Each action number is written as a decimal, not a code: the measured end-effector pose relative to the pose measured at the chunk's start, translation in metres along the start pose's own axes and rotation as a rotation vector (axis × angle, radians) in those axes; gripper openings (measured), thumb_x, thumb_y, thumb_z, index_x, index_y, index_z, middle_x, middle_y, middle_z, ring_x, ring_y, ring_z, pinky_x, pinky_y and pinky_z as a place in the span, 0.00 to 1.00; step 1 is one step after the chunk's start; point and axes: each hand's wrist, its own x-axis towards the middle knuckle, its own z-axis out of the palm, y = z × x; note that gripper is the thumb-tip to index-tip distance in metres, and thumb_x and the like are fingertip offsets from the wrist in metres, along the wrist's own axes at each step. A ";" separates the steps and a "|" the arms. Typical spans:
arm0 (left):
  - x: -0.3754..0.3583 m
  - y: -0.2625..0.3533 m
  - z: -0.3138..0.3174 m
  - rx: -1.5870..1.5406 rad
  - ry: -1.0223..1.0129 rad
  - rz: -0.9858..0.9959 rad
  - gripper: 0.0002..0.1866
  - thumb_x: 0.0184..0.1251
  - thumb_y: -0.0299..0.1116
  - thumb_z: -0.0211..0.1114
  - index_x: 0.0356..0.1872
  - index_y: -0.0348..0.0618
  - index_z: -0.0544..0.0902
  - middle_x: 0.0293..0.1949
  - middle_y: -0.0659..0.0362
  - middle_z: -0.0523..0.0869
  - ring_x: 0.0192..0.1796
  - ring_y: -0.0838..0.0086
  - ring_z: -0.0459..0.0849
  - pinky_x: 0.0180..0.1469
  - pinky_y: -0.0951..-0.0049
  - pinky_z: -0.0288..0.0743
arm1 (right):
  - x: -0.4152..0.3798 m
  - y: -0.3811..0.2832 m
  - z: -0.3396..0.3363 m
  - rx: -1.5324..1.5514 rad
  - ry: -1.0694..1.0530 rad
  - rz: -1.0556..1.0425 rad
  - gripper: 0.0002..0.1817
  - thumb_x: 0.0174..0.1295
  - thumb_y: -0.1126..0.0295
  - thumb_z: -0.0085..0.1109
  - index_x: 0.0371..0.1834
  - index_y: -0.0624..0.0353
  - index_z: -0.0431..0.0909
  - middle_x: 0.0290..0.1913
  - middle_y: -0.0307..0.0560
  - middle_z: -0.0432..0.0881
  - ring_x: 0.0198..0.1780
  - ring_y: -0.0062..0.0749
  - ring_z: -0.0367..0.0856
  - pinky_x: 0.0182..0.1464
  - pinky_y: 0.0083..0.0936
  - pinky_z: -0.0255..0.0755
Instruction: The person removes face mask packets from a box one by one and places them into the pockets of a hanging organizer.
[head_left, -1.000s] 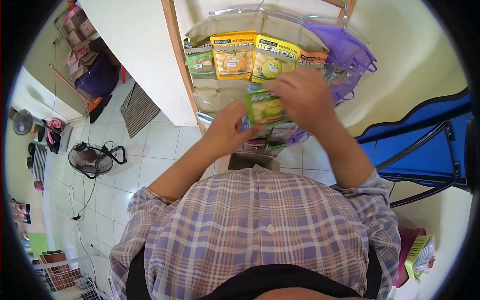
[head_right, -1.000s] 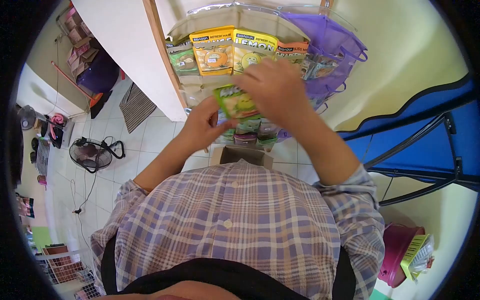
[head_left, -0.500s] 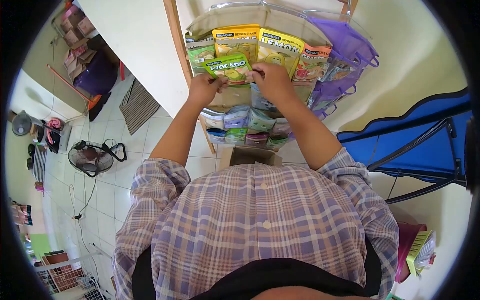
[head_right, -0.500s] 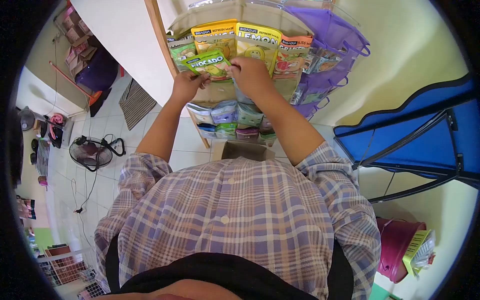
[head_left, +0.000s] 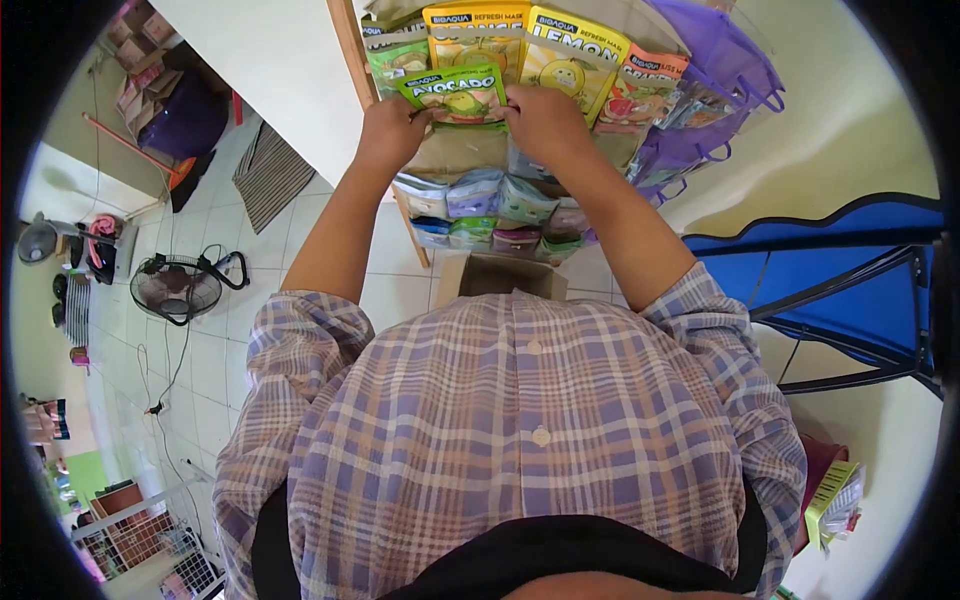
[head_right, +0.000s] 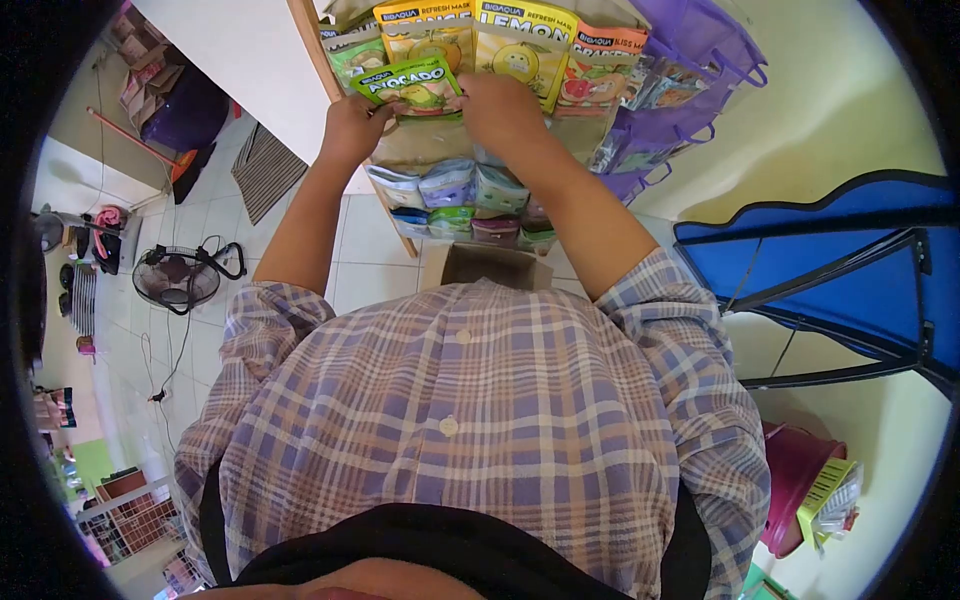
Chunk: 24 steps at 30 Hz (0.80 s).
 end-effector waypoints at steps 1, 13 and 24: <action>0.000 -0.004 0.001 -0.016 0.055 0.085 0.18 0.54 0.44 0.72 0.24 0.35 0.85 0.25 0.43 0.83 0.30 0.50 0.83 0.34 0.56 0.76 | 0.001 -0.001 -0.001 0.005 -0.008 0.006 0.08 0.60 0.64 0.57 0.34 0.56 0.81 0.34 0.53 0.83 0.37 0.51 0.82 0.37 0.44 0.75; 0.004 -0.026 -0.003 -0.151 -0.150 0.070 0.17 0.54 0.42 0.72 0.26 0.33 0.85 0.18 0.46 0.80 0.22 0.56 0.79 0.28 0.60 0.71 | 0.014 -0.018 0.001 -0.418 -0.265 -0.094 0.11 0.56 0.69 0.54 0.38 0.49 0.87 0.39 0.46 0.86 0.44 0.44 0.85 0.40 0.41 0.79; -0.001 -0.003 -0.001 0.119 -0.068 0.188 0.15 0.53 0.39 0.72 0.25 0.33 0.84 0.24 0.43 0.83 0.31 0.49 0.83 0.34 0.57 0.77 | 0.000 -0.019 -0.018 -0.237 -0.129 0.087 0.22 0.53 0.47 0.65 0.34 0.56 0.85 0.30 0.51 0.84 0.36 0.48 0.83 0.37 0.42 0.76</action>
